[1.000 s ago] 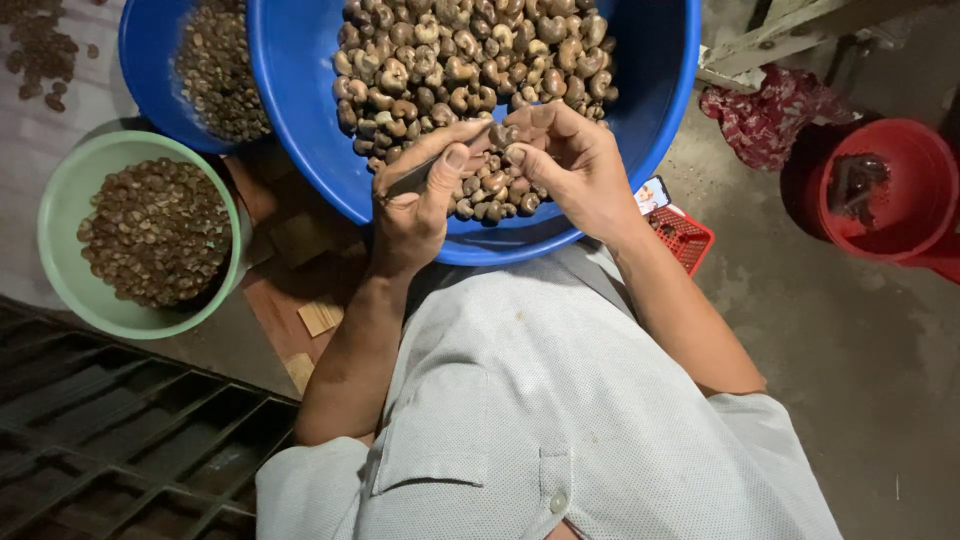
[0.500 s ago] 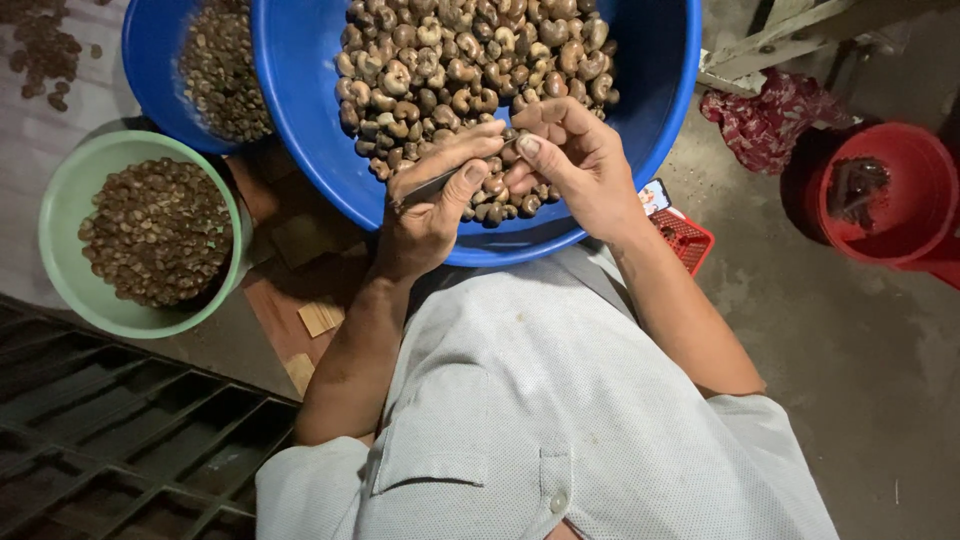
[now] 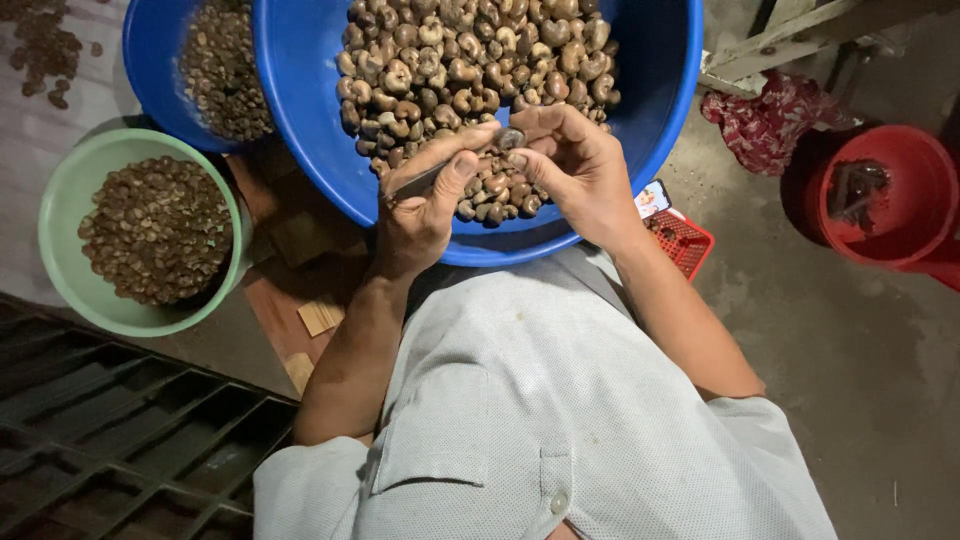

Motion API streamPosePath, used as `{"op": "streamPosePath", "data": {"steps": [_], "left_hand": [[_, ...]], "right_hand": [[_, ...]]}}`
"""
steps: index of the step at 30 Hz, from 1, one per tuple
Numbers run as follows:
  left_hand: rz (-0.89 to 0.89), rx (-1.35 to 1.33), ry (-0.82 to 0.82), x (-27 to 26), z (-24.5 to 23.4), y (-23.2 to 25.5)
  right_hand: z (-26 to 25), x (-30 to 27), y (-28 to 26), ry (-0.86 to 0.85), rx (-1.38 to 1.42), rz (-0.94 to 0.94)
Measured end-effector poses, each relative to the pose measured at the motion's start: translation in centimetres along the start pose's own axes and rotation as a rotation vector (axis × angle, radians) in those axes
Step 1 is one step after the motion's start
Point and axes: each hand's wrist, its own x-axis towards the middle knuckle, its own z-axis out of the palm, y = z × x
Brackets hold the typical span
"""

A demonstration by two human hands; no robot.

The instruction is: Sorting cashew nuts by hand using a small tool to remove imperfections or debris.

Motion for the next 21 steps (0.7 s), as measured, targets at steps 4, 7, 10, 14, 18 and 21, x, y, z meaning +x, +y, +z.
{"op": "streamPosePath", "data": {"steps": [4,7,10,14,18,21], "left_hand": [[0.028,0.006,-0.015,0.0,0.1,-0.3],[0.008,0.002,-0.031,0.1,-0.2,-0.2],[0.003,0.016,-0.053,0.1,-0.2,-0.2],[-0.005,-0.023,-0.023,0.0,-0.2,-0.1],[0.024,0.043,-0.070,0.0,-0.2,-0.4],[-0.035,-0.075,-0.019,-0.3,0.1,-0.5]], "right_hand": [[-0.2,-0.2,0.6,0.026,-0.023,-0.008],[-0.2,-0.3,0.7,0.033,-0.033,-0.002],[-0.3,-0.4,0.7,0.041,-0.045,0.004],[0.2,-0.4,0.4,0.030,-0.052,0.003],[-0.6,-0.6,1.3,0.036,-0.059,0.016],[-0.3,-0.5,0.3,0.044,-0.045,-0.005]]}}
